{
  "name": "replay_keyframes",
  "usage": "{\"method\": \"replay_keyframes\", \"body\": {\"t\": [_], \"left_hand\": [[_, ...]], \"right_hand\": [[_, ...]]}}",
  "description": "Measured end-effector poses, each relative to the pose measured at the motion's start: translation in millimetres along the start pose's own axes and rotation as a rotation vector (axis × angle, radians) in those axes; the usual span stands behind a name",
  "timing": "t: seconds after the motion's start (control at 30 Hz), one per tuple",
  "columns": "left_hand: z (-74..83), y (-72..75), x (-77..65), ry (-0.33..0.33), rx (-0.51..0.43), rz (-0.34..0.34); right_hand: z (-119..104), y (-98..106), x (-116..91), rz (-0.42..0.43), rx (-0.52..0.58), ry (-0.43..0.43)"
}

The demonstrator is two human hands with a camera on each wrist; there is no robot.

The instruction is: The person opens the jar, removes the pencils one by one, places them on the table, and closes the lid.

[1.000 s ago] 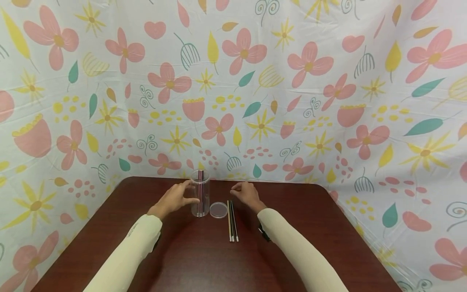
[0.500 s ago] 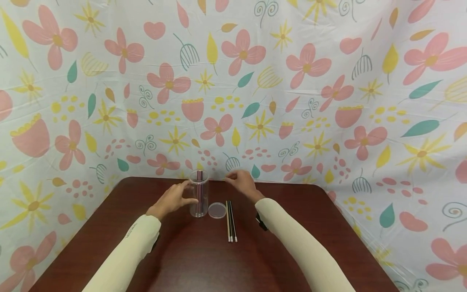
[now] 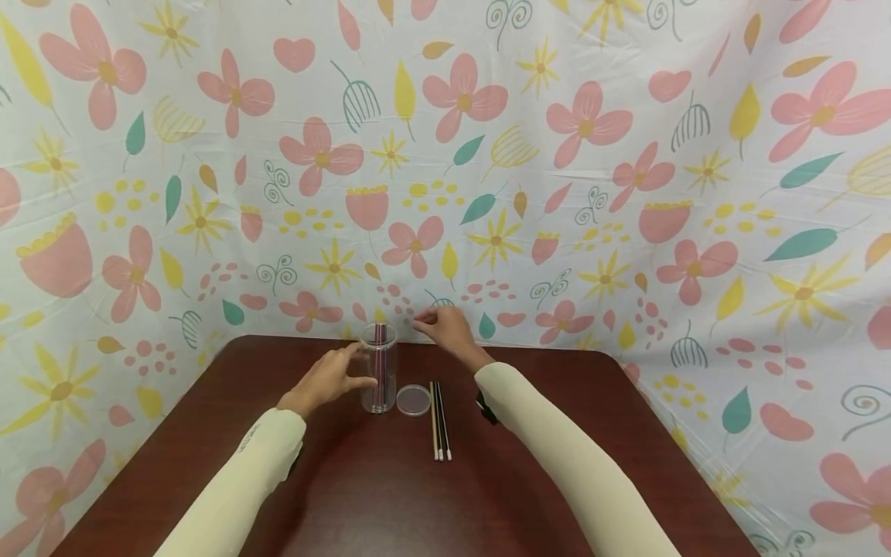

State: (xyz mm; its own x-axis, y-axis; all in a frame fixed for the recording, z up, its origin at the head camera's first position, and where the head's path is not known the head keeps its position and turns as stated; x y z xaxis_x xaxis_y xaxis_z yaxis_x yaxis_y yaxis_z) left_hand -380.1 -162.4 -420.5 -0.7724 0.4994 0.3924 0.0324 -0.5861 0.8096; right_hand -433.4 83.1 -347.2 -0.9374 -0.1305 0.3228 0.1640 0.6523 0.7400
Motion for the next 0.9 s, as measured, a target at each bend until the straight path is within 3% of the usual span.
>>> {"method": "replay_keyframes", "body": {"t": [0.57, 0.9], "left_hand": [[-1.7, 0.9, 0.0, -0.006, 0.000, -0.012], [-1.2, 0.4, -0.1, 0.000, -0.018, -0.011]], "right_hand": [[-45.1, -8.4, 0.1, -0.032, -0.002, 0.086], [-50.6, -19.3, -0.2, -0.070, -0.063, 0.090]]}}
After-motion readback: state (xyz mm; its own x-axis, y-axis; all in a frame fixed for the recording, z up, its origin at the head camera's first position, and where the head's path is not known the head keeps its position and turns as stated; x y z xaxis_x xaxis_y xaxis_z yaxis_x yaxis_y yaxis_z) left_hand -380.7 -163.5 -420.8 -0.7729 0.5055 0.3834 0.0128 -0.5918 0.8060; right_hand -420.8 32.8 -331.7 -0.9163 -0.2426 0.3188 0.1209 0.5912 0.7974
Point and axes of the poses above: each hand's wrist, its own x-axis towards the middle knuckle, its own y-axis out of the back of the hand, z = x × y, the point moved 3 cm from there along x, towards the middle knuckle, and after that the axes turned 14 degrees about -y, right-handed, at the moved point
